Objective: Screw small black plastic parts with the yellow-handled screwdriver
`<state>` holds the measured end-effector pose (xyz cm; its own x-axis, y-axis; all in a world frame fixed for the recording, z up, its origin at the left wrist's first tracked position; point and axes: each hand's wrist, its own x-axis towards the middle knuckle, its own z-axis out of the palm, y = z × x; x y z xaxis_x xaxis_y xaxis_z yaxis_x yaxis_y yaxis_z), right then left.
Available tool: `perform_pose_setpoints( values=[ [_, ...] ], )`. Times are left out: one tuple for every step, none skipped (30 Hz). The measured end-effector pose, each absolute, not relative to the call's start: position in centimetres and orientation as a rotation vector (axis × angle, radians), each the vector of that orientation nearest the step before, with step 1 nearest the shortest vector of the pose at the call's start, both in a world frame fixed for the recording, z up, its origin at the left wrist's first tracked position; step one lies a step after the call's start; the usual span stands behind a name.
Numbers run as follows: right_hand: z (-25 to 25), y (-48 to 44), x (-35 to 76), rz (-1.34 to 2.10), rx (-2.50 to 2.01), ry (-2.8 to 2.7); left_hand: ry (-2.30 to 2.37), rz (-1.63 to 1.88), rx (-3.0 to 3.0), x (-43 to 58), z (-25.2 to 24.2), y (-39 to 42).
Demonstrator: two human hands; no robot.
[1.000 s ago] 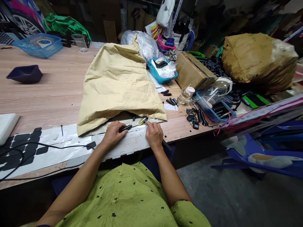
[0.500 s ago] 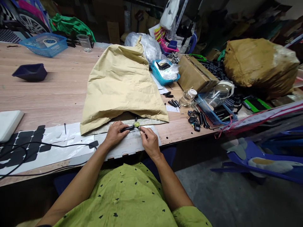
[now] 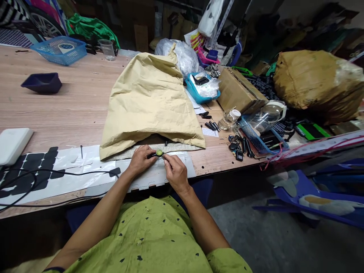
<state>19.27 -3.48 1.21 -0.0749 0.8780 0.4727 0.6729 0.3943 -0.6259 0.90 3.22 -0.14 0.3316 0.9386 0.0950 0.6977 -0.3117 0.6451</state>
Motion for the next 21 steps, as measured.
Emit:
perform_pose_setpoints(
  values=[
    [1.2,-3.5,19.1,0.311,-1.332,-1.832,1.434,0.635,2.107,0.9,-0.1,3.2],
    [1.1,-3.5,18.9,0.312,-1.322,-1.848,1.432,0.634,2.11,0.9,-0.1,3.2],
    [1.0,-3.5,18.9,0.31,-1.319,-1.86,1.426,0.636,2.114,0.9,-0.1,3.2],
    [0.9,-3.5,18.9,0.304,-1.322,-1.865,1.421,0.638,2.114,0.9,0.0,3.2],
    [0.8,-3.4,19.1,0.291,-1.332,-1.862,1.417,0.64,2.112,0.9,0.0,3.1],
    [0.7,-3.3,19.4,0.27,-1.349,-1.853,1.416,0.64,2.108,0.9,0.0,3.1],
    [0.7,-3.1,19.8,0.239,-1.371,-1.843,1.418,0.638,2.103,0.9,0.0,3.1],
    [0.6,-2.8,20.3,0.195,-1.399,-1.832,1.422,0.634,2.098,0.9,0.0,3.1],
    [0.6,-2.4,20.9,0.139,-1.434,-1.822,1.427,0.629,2.093,1.0,0.0,3.1],
    [0.5,-2.1,21.6,0.071,-1.473,-1.814,1.431,0.625,2.09,1.0,0.1,3.1],
    [0.3,-1.6,22.3,-0.003,-1.516,-1.808,1.434,0.622,2.087,1.0,0.1,3.1],
    [0.1,-1.2,23.0,-0.076,-1.563,-1.803,1.437,0.622,2.086,1.0,0.2,3.0],
    [-0.1,-0.9,23.6,-0.141,-1.609,-1.803,1.439,0.626,2.086,1.1,0.2,3.0],
    [-0.4,-0.5,24.2,-0.191,-1.649,-1.805,1.44,0.63,2.087,1.1,0.3,2.9],
    [-0.8,-0.3,24.7,-0.229,-1.682,-1.807,1.441,0.634,2.086,1.1,0.3,2.9],
    [-1.1,-0.1,25.0,-0.257,-1.708,-1.808,1.442,0.636,2.084,1.1,0.3,2.8],
    [-1.4,0.0,25.2,-0.278,-1.729,-1.809,1.441,0.634,2.081,1.1,0.3,2.7],
    [-1.7,0.0,25.2,-0.293,-1.745,-1.808,1.44,0.631,2.078,1.1,0.3,2.7],
    [-1.9,0.0,25.2,-0.306,-1.756,-1.808,1.44,0.63,2.075,1.0,0.3,2.7],
    [-2.0,0.0,25.1,-0.317,-1.764,-1.808,1.438,0.631,2.073,1.0,0.3,2.7],
    [-2.1,-0.1,25.0,-0.326,-1.77,-1.808,1.435,0.636,2.073,0.9,0.3,2.7]
  ],
)
